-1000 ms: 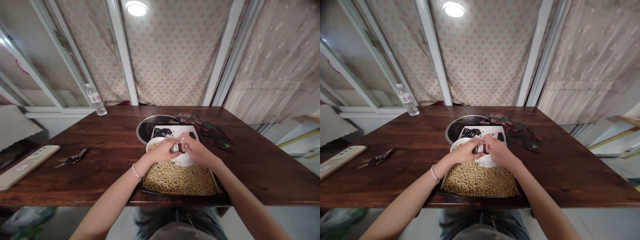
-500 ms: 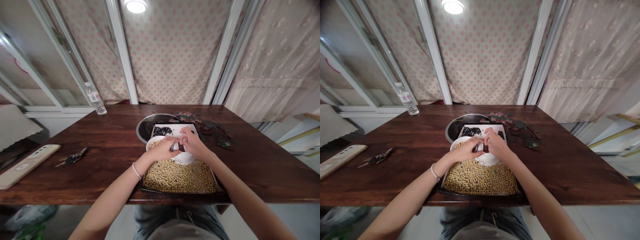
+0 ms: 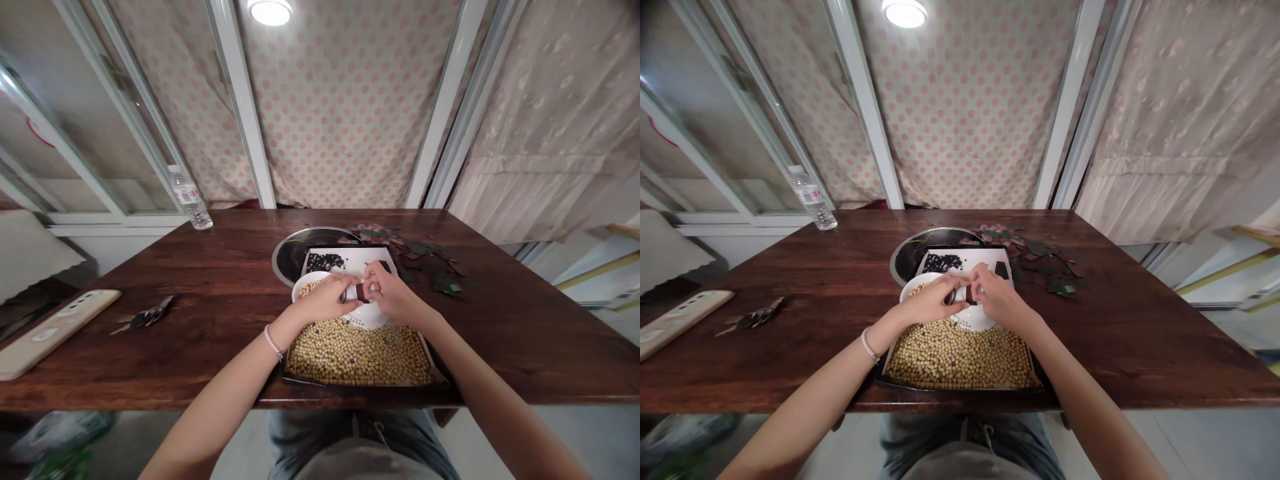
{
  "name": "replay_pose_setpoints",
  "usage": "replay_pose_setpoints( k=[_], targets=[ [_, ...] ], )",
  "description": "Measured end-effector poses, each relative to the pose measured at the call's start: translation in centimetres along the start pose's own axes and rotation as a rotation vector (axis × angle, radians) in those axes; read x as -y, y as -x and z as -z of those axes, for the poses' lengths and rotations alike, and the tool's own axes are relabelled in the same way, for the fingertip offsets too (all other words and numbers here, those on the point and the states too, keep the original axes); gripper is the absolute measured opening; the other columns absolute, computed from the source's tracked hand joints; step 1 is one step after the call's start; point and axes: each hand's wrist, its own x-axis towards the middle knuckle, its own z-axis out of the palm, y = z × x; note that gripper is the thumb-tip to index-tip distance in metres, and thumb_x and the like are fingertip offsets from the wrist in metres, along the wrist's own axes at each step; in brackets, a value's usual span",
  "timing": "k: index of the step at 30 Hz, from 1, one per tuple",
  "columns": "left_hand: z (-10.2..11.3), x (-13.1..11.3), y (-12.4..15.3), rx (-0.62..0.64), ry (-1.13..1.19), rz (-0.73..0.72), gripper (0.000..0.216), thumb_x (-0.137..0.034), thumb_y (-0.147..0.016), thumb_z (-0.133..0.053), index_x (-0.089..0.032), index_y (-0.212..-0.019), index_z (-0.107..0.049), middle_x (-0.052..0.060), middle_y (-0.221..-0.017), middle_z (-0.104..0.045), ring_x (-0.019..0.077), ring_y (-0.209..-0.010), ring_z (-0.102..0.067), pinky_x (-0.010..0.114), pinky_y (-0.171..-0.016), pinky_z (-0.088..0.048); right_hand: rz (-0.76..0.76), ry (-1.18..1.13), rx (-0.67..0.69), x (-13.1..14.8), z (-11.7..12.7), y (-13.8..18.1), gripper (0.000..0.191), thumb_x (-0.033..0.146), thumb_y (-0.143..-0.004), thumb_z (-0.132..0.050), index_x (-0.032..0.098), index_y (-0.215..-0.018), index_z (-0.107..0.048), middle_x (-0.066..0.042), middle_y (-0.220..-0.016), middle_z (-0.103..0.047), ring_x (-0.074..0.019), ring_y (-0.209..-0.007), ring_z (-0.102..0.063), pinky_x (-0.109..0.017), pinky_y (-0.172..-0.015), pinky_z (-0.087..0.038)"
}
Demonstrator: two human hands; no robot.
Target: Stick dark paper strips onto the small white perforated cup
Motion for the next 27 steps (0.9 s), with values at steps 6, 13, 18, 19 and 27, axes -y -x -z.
replay_pose_setpoints(
  k=[6, 13, 18, 19, 27],
  targets=[
    [0.1, 0.0, -0.1, 0.008, -0.002, 0.022, 0.032, -0.031, -0.08, -0.058, -0.019, -0.109, -0.056, 0.009, -0.107, -0.062, 0.0247, -0.099, -0.056, 0.04, -0.087, -0.044, -0.025, 0.027, -0.108, -1.0, -0.8, -1.4, 0.037, 0.003, -0.066, -0.043, 0.022, -0.096, -0.033, 0.002, -0.072, -0.06, -0.0162, -0.068, -0.054, -0.026, -0.065, -0.038],
    [0.2, -0.1, -0.2, 0.023, -0.009, 0.018, 0.031, -0.031, -0.08, -0.057, -0.018, -0.108, -0.056, 0.01, -0.106, -0.062, 0.0247, -0.098, -0.056, 0.039, -0.086, -0.044, 0.024, 0.021, -0.071, -0.9, -0.5, -1.3, 0.035, 0.001, -0.066, -0.039, 0.022, -0.093, -0.033, 0.0, -0.074, -0.06, -0.0163, -0.072, -0.054, -0.026, -0.066, -0.039],
    [0.2, 0.0, -0.1, 0.027, -0.007, 0.016, 0.035, -0.033, -0.081, -0.058, -0.017, -0.112, -0.056, 0.011, -0.111, -0.061, 0.0258, -0.104, -0.055, 0.04, -0.092, -0.042, 0.004, -0.065, -0.015, -0.2, -0.1, -0.5, 0.032, 0.002, -0.067, -0.041, 0.023, -0.091, -0.034, 0.003, -0.069, -0.057, -0.0144, -0.063, -0.051, -0.026, -0.063, -0.037],
    [0.2, 0.0, -0.1, 0.029, -0.005, 0.016, 0.036, -0.033, -0.081, -0.058, -0.016, -0.113, -0.056, 0.011, -0.113, -0.061, 0.026, -0.106, -0.054, 0.04, -0.093, -0.042, -0.018, -0.099, -0.038, -0.2, 0.0, -0.5, 0.03, 0.004, -0.068, -0.043, 0.023, -0.09, -0.034, 0.004, -0.069, -0.057, -0.0139, -0.061, -0.049, -0.026, -0.062, -0.036],
    [0.0, 0.3, -0.1, 0.001, -0.001, -0.012, 0.038, -0.032, -0.081, -0.059, -0.014, -0.114, -0.056, 0.013, -0.117, -0.06, 0.0257, -0.106, -0.055, 0.041, -0.092, -0.043, -0.223, -0.781, -0.181, 0.1, 0.9, -0.5, 0.039, 0.027, -0.066, -0.068, 0.024, -0.085, -0.033, 0.004, -0.073, -0.06, -0.0105, -0.059, -0.048, -0.026, -0.058, -0.036]
  ],
)
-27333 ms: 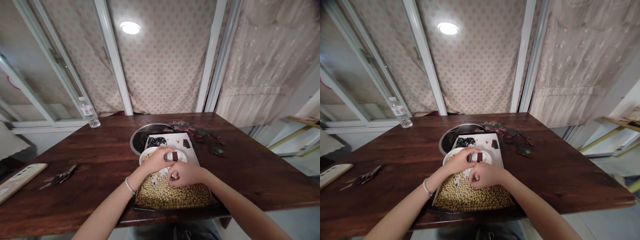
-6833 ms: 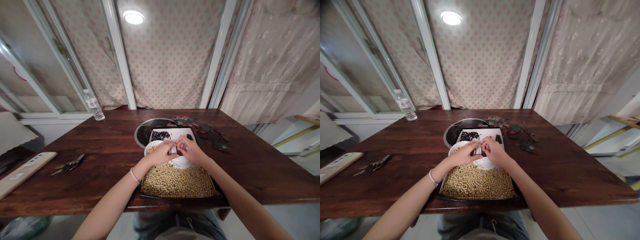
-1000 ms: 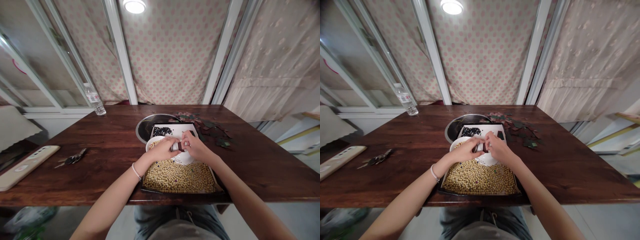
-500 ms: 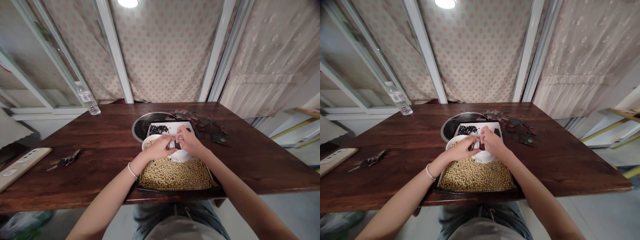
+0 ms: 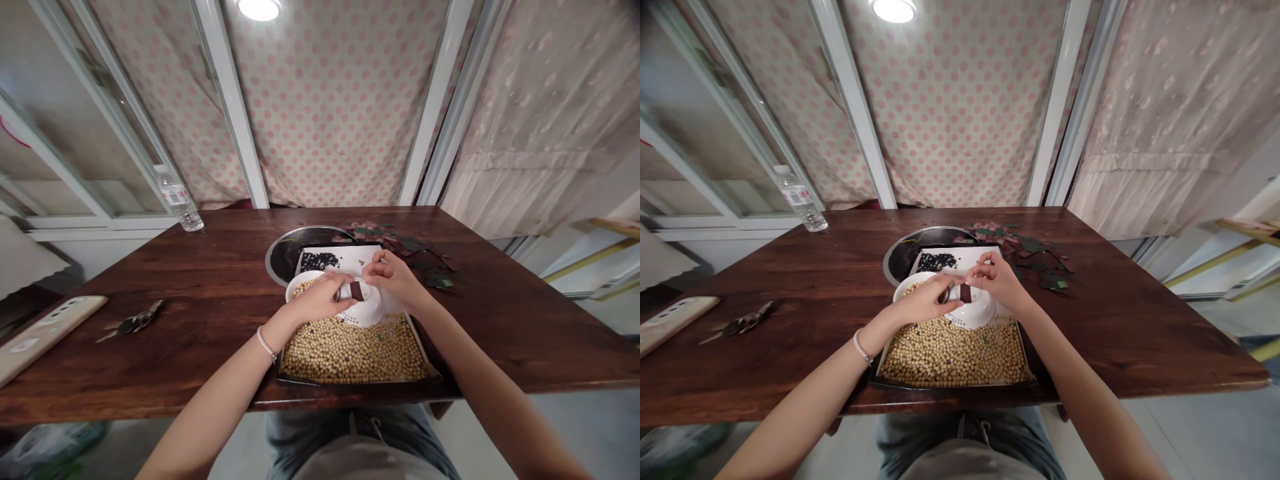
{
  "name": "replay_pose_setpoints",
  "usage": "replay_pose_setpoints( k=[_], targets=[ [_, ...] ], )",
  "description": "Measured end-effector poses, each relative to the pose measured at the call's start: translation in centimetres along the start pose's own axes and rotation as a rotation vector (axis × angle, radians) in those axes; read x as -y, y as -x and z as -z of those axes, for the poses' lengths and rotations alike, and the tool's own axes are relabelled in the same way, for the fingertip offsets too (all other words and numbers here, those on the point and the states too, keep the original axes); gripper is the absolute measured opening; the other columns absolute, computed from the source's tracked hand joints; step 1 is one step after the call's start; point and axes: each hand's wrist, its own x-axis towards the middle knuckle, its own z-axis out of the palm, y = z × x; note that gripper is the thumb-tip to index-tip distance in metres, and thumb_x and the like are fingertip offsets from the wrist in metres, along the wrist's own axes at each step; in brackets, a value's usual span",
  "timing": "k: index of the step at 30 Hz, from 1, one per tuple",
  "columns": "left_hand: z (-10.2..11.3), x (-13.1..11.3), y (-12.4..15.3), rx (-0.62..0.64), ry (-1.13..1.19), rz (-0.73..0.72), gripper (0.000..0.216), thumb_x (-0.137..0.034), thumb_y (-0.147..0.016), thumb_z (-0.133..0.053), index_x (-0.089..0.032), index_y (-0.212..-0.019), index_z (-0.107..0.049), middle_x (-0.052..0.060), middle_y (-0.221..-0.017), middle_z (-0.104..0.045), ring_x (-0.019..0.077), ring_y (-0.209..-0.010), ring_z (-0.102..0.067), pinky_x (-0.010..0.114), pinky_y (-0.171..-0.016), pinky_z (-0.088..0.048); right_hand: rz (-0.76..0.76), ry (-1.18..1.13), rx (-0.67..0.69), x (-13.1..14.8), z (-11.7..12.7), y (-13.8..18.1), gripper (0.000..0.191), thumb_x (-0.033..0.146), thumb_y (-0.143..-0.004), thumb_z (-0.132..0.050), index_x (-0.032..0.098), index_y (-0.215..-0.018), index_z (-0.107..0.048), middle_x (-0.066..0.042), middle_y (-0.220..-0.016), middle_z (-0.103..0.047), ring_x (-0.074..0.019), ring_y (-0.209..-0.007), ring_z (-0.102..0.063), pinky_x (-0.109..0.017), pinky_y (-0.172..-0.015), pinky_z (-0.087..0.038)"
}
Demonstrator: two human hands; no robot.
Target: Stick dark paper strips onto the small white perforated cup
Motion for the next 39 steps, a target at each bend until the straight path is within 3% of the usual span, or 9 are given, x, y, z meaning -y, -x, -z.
replay_pose_setpoints(
  k=[7, 13, 19, 23, 27, 33, 39],
  targets=[
    [-0.1, 0.1, 0.1, -0.024, -0.011, -0.02, 0.039, -0.032, -0.081, -0.059, -0.016, -0.117, -0.055, 0.012, -0.118, -0.061, 0.0269, -0.11, -0.055, 0.044, -0.095, -0.043, -0.172, -0.538, 0.067, 0.2, 0.3, 0.4, 0.039, 0.022, -0.057, -0.081, 0.023, -0.082, -0.051, 0.005, -0.068, -0.047, -0.0075, -0.054, -0.039, -0.022, -0.048, -0.032],
    [-0.3, 0.5, 0.0, -0.019, 0.0, -0.019, 0.04, -0.034, -0.081, -0.059, -0.014, -0.116, -0.055, 0.013, -0.119, -0.06, 0.0267, -0.111, -0.055, 0.044, -0.096, -0.043, -0.225, -0.611, 0.064, 0.0, 0.7, 0.2, 0.035, 0.022, -0.054, -0.082, 0.025, -0.076, -0.056, 0.004, -0.068, -0.047, -0.0099, -0.057, -0.04, -0.023, -0.049, -0.035],
    [-0.1, 0.5, -0.1, -0.031, 0.044, -0.017, 0.039, -0.032, -0.08, -0.06, -0.016, -0.115, -0.054, 0.012, -0.12, -0.06, 0.0259, -0.11, -0.055, 0.043, -0.096, -0.042, -0.139, -0.37, 0.022, -0.4, 0.3, 0.3, 0.036, 0.025, -0.062, -0.076, 0.024, -0.082, -0.045, 0.005, -0.072, -0.055, -0.0088, -0.056, -0.046, -0.023, -0.053, -0.036],
    [0.2, 0.1, -0.1, -0.025, 0.074, -0.01, 0.033, -0.029, -0.079, -0.061, -0.017, -0.109, -0.056, 0.011, -0.112, -0.062, 0.025, -0.104, -0.057, 0.04, -0.09, -0.044, 0.017, 0.054, -0.045, -1.2, -1.1, -0.1, 0.036, 0.023, -0.065, -0.069, 0.024, -0.081, -0.036, 0.004, -0.07, -0.063, -0.0124, -0.058, -0.052, -0.026, -0.057, -0.039],
    [0.4, 0.0, -0.2, 0.001, 0.085, -0.016, 0.02, -0.024, -0.078, -0.059, -0.017, -0.097, -0.058, 0.008, -0.099, -0.063, 0.0222, -0.091, -0.059, 0.036, -0.082, -0.046, 0.134, 0.399, -0.026, -1.8, -3.1, -0.6, 0.027, 0.016, -0.07, -0.058, 0.025, -0.082, -0.035, 0.005, -0.067, -0.063, -0.0134, -0.056, -0.051, -0.027, -0.056, -0.038],
    [0.3, 0.6, -0.4, 0.011, 0.08, 0.031, 0.014, -0.02, -0.074, -0.06, -0.015, -0.087, -0.056, 0.005, -0.088, -0.061, 0.0194, -0.081, -0.057, 0.032, -0.073, -0.047, 0.217, 0.529, -0.067, -2.1, -4.5, -0.7, 0.019, 0.011, -0.068, -0.055, 0.023, -0.076, -0.043, 0.004, -0.066, -0.061, -0.0143, -0.063, -0.056, -0.026, -0.06, -0.041],
    [0.2, 0.5, -0.1, -0.001, 0.104, 0.009, 0.034, -0.03, -0.079, -0.063, -0.018, -0.11, -0.056, 0.009, -0.111, -0.061, 0.0246, -0.104, -0.056, 0.039, -0.09, -0.044, 0.259, 0.535, -0.099, -1.2, -1.2, -0.1, 0.019, 0.018, -0.07, -0.061, 0.023, -0.079, -0.045, 0.001, -0.073, -0.068, -0.0146, -0.067, -0.059, -0.026, -0.062, -0.041]
  ],
)
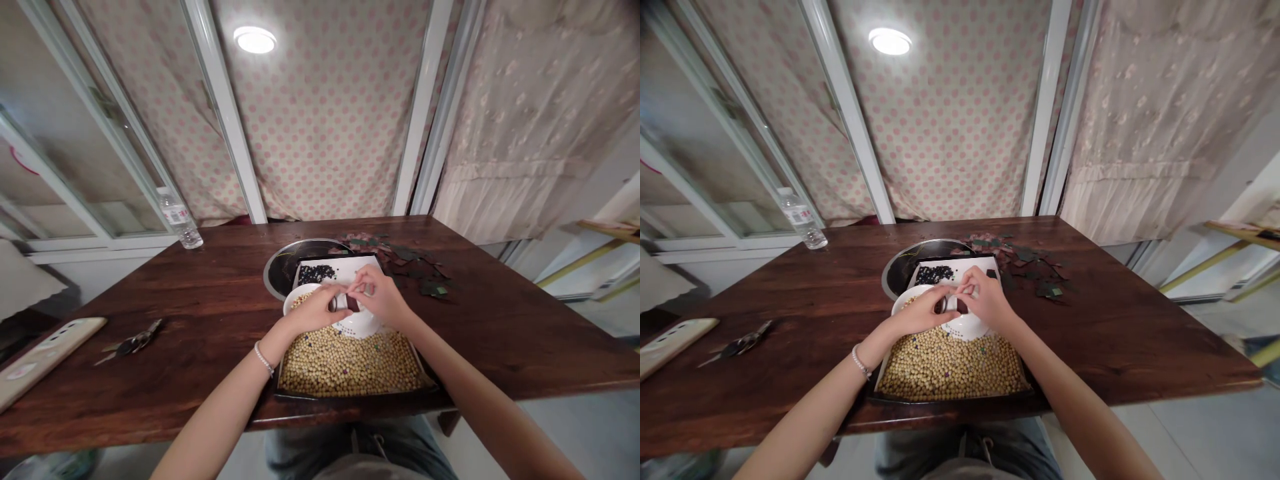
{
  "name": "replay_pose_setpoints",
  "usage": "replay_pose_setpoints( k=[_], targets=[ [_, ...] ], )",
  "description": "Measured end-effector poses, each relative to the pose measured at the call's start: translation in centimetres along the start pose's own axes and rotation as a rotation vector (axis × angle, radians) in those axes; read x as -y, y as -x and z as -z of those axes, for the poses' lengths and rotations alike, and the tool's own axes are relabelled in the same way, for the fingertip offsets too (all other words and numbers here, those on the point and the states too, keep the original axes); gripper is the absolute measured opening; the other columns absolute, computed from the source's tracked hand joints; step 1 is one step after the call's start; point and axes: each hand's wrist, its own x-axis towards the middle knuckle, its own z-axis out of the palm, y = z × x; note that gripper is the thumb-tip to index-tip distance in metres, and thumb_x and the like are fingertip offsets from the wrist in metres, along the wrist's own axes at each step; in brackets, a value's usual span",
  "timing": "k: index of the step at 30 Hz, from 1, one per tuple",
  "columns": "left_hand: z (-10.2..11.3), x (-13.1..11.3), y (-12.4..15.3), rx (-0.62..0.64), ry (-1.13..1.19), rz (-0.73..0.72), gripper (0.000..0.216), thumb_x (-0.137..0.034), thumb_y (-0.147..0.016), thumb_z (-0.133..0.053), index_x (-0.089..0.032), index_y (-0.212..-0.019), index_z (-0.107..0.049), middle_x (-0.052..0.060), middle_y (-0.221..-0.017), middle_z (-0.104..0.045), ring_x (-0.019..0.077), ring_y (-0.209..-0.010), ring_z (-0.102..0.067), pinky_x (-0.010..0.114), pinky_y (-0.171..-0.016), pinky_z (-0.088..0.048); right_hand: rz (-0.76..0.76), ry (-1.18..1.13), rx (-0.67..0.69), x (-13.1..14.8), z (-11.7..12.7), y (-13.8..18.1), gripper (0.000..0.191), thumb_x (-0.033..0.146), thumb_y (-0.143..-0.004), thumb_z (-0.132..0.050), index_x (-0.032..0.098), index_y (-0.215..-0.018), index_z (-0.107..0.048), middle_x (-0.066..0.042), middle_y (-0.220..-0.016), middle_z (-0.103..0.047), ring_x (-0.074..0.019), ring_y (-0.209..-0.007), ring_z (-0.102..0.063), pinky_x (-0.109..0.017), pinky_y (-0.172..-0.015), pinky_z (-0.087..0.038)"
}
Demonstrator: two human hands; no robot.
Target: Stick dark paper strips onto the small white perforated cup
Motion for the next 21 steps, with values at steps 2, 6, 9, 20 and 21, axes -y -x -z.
replay_pose_setpoints(
  k=[2, 6, 9, 20, 21],
  targets=[
    [-0.1, 0.0, 0.1, -0.006, -0.002, 0.011, 0.038, -0.029, -0.079, -0.064, -0.018, -0.113, -0.054, 0.01, -0.116, -0.06, 0.025, -0.107, -0.055, 0.041, -0.093, -0.042, -0.015, 0.03, 0.054, -0.5, 1.5, 0.1, 0.018, 0.018, -0.069, -0.061, 0.022, -0.079, -0.047, 0.001, -0.071, -0.068, -0.014, -0.063, -0.057, -0.026, -0.06, -0.04],
    [-0.1, 0.0, 0.2, 0.002, -0.008, 0.019, 0.036, -0.029, -0.079, -0.063, -0.018, -0.112, -0.055, 0.01, -0.116, -0.06, 0.0248, -0.106, -0.056, 0.042, -0.093, -0.043, -0.073, 0.023, 0.187, -0.9, 3.1, 0.2, 0.02, 0.017, -0.066, -0.063, 0.021, -0.079, -0.048, 0.0, -0.071, -0.069, -0.0136, -0.061, -0.057, -0.026, -0.058, -0.04],
    [-0.2, 0.1, 0.2, 0.001, -0.015, 0.021, 0.036, -0.03, -0.079, -0.063, -0.019, -0.112, -0.055, 0.01, -0.116, -0.06, 0.0247, -0.106, -0.056, 0.041, -0.093, -0.043, -0.099, 0.025, 0.258, -0.8, 3.1, 0.2, 0.021, 0.016, -0.065, -0.063, 0.021, -0.08, -0.05, 0.0, -0.07, -0.069, -0.0139, -0.061, -0.058, -0.025, -0.057, -0.04],
    [-0.3, 0.2, 0.3, -0.019, -0.036, 0.016, 0.039, -0.033, -0.078, -0.064, -0.017, -0.113, -0.056, 0.011, -0.113, -0.06, 0.0259, -0.105, -0.056, 0.042, -0.092, -0.043, -0.008, 0.02, 0.199, -0.7, 2.0, 0.5, 0.022, 0.016, -0.068, -0.061, 0.022, -0.081, -0.045, 0.002, -0.071, -0.066, -0.0127, -0.058, -0.054, -0.025, -0.054, -0.038],
    [-0.3, 0.1, 0.3, -0.019, -0.038, 0.017, 0.039, -0.033, -0.078, -0.064, -0.017, -0.113, -0.055, 0.011, -0.113, -0.06, 0.0259, -0.106, -0.056, 0.042, -0.091, -0.044, -0.008, 0.011, 0.189, -0.6, 2.0, 0.5, 0.023, 0.015, -0.068, -0.061, 0.022, -0.082, -0.044, 0.002, -0.071, -0.066, -0.0125, -0.058, -0.053, -0.025, -0.054, -0.038]
  ],
)
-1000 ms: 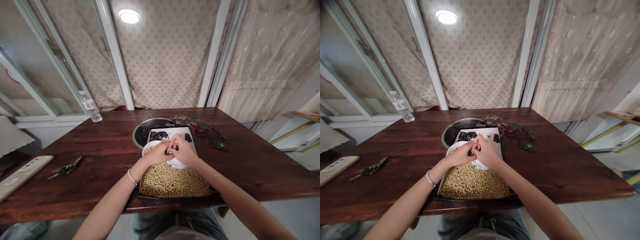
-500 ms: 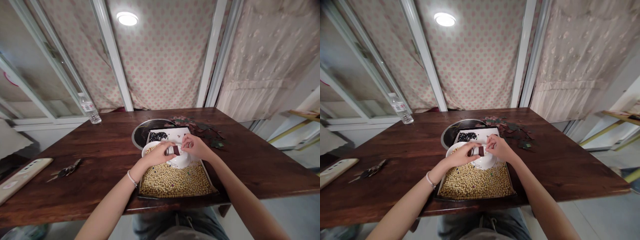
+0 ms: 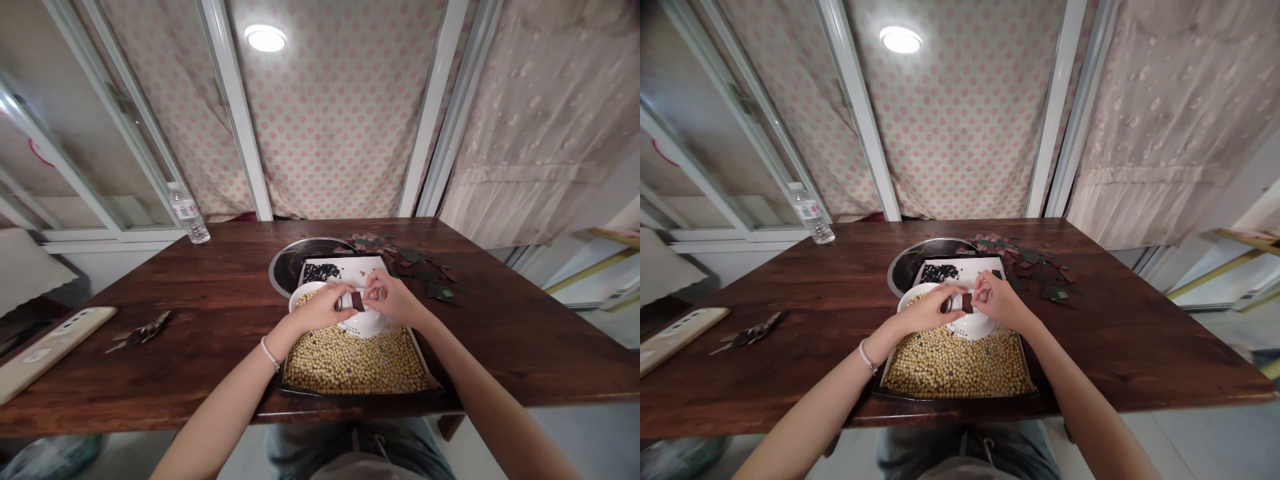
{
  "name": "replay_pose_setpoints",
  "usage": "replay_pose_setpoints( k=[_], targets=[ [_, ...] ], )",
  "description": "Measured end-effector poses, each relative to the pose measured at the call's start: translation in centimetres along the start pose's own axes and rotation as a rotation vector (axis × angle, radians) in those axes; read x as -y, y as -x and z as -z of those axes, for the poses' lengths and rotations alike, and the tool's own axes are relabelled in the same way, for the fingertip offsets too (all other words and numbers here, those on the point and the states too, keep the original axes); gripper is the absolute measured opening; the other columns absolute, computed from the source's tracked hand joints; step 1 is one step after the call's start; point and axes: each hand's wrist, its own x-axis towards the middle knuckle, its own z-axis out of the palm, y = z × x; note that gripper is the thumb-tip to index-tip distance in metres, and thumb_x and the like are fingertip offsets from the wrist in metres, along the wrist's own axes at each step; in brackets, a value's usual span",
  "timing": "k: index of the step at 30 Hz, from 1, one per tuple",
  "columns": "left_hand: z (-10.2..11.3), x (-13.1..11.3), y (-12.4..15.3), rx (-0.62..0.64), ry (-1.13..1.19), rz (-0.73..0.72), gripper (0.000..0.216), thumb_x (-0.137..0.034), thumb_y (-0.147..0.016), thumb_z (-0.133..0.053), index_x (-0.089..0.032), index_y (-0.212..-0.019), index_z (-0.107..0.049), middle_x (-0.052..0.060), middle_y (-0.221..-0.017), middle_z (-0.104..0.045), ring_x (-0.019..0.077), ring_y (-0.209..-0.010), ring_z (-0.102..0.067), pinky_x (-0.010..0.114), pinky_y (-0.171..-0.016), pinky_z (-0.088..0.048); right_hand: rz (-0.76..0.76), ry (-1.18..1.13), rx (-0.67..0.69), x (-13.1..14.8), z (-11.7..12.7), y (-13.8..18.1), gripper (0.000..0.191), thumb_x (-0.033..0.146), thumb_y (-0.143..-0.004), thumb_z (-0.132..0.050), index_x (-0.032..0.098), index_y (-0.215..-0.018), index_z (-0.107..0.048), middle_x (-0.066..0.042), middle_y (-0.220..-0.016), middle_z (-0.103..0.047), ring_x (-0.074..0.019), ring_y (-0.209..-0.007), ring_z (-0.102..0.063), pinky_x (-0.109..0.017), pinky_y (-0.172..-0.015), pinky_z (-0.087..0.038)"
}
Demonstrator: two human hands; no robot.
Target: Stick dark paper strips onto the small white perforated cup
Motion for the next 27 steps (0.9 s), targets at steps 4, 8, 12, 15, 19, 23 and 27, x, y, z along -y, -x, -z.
replay_pose_setpoints(
  k=[4, 8, 12, 15, 19, 23, 27],
  targets=[
    [0.1, -0.3, 0.0, 0.007, -0.001, -0.001, 0.038, -0.033, -0.079, -0.063, -0.017, -0.112, -0.056, 0.011, -0.114, -0.061, 0.0259, -0.107, -0.056, 0.041, -0.092, -0.044, -0.039, -0.099, 0.007, 0.0, -0.2, -0.1, 0.028, 0.017, -0.069, -0.064, 0.023, -0.083, -0.04, 0.001, -0.073, -0.066, -0.0119, -0.059, -0.05, -0.025, -0.055, -0.037],
    [0.1, -0.4, 0.0, 0.01, 0.003, -0.007, 0.036, -0.031, -0.079, -0.062, -0.017, -0.112, -0.056, 0.01, -0.116, -0.061, 0.0257, -0.109, -0.055, 0.042, -0.094, -0.043, -0.107, -0.331, 0.044, 0.0, -0.3, -0.2, 0.034, 0.023, -0.07, -0.068, 0.024, -0.084, -0.037, 0.002, -0.074, -0.066, -0.0113, -0.058, -0.05, -0.025, -0.055, -0.036],
    [0.1, -0.4, 0.0, 0.004, 0.021, -0.025, 0.036, -0.027, -0.079, -0.062, -0.017, -0.113, -0.056, 0.01, -0.118, -0.06, 0.0251, -0.111, -0.054, 0.043, -0.097, -0.041, -0.123, -0.534, 0.07, 0.2, -0.2, -0.2, 0.036, 0.031, -0.07, -0.071, 0.024, -0.084, -0.038, 0.002, -0.075, -0.063, -0.0128, -0.063, -0.054, -0.028, -0.061, -0.041],
    [0.1, -0.5, 0.0, -0.009, 0.027, -0.029, 0.037, -0.027, -0.079, -0.061, -0.017, -0.114, -0.055, 0.011, -0.119, -0.06, 0.0253, -0.111, -0.054, 0.043, -0.097, -0.041, -0.111, -0.62, 0.08, 0.5, -0.1, -0.1, 0.034, 0.035, -0.071, -0.072, 0.024, -0.083, -0.042, 0.002, -0.078, -0.061, -0.0134, -0.069, -0.055, -0.029, -0.065, -0.043],
    [0.1, -0.6, 0.0, -0.009, 0.027, -0.035, 0.039, -0.029, -0.079, -0.061, -0.017, -0.115, -0.056, 0.012, -0.118, -0.061, 0.0259, -0.11, -0.054, 0.044, -0.097, -0.041, -0.135, -0.691, 0.078, 1.0, -0.1, 0.0, 0.034, 0.038, -0.071, -0.071, 0.024, -0.083, -0.043, 0.002, -0.08, -0.059, -0.0128, -0.066, -0.053, -0.028, -0.063, -0.042],
    [0.1, -0.5, 0.0, -0.008, 0.024, -0.034, 0.039, -0.031, -0.08, -0.06, -0.017, -0.115, -0.056, 0.011, -0.119, -0.06, 0.0259, -0.11, -0.054, 0.043, -0.097, -0.041, -0.133, -0.583, 0.065, 0.7, -0.3, 0.0, 0.029, 0.036, -0.073, -0.067, 0.024, -0.082, -0.042, 0.001, -0.079, -0.059, -0.0134, -0.065, -0.052, -0.028, -0.062, -0.041],
    [0.1, -0.3, -0.1, 0.009, -0.004, -0.016, 0.039, -0.032, -0.079, -0.061, -0.016, -0.115, -0.056, 0.011, -0.117, -0.061, 0.0259, -0.108, -0.055, 0.042, -0.094, -0.042, -0.073, -0.166, -0.075, -0.2, -1.2, -0.2, 0.019, 0.022, -0.074, -0.061, 0.023, -0.078, -0.043, 0.002, -0.072, -0.056, -0.0142, -0.065, -0.052, -0.028, -0.061, -0.039]
  ],
)
